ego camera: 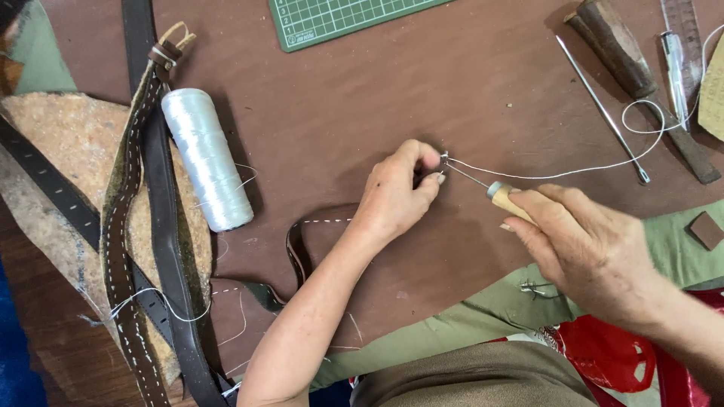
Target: Punching a series of holes into a leather strap using a hand punch tool and a wooden mallet.
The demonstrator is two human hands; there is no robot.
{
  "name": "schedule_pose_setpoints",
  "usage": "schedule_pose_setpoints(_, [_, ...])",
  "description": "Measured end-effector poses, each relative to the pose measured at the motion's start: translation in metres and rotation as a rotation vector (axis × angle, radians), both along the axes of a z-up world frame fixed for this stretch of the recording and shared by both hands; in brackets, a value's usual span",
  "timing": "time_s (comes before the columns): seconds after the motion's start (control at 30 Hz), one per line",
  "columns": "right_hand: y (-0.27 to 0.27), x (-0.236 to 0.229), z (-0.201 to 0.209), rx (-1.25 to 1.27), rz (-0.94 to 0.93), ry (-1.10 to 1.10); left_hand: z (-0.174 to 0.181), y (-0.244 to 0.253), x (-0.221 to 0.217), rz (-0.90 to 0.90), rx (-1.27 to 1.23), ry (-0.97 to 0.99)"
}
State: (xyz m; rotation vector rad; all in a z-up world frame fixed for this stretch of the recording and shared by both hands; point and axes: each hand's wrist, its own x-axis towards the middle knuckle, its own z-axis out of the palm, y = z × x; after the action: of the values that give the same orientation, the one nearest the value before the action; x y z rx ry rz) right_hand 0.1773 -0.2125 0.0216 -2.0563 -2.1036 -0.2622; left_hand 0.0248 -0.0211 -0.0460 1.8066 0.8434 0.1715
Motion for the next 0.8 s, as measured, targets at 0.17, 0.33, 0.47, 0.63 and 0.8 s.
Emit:
schedule_pose_setpoints(0.17, [-0.020,-0.008,-0.042,0.190,-0.078,0.229,-0.006,-0.006,0.004,0.113,-0.099,-0.117])
schedule_pose_setpoints(0.33, [-0.029,-0.012,-0.063,0.204,-0.163,0.374,-0.005,-0.008,0.005,0.132,-0.073,-0.135])
schedule_pose_setpoints(0.47, [-0.040,-0.015,-0.060,0.209,-0.322,0.650,-0.010,-0.001,0.001,0.144,-0.242,-0.172])
schedule_pose_setpoints(0.63, [-0.055,-0.005,-0.054,0.139,-0.429,0.739,0.006,0.005,-0.005,-0.067,0.170,0.060])
schedule_pose_setpoints(0.8, [-0.036,0.002,-0.015,0.159,-0.283,0.940,-0.005,0.007,-0.009,-0.063,0.414,0.209])
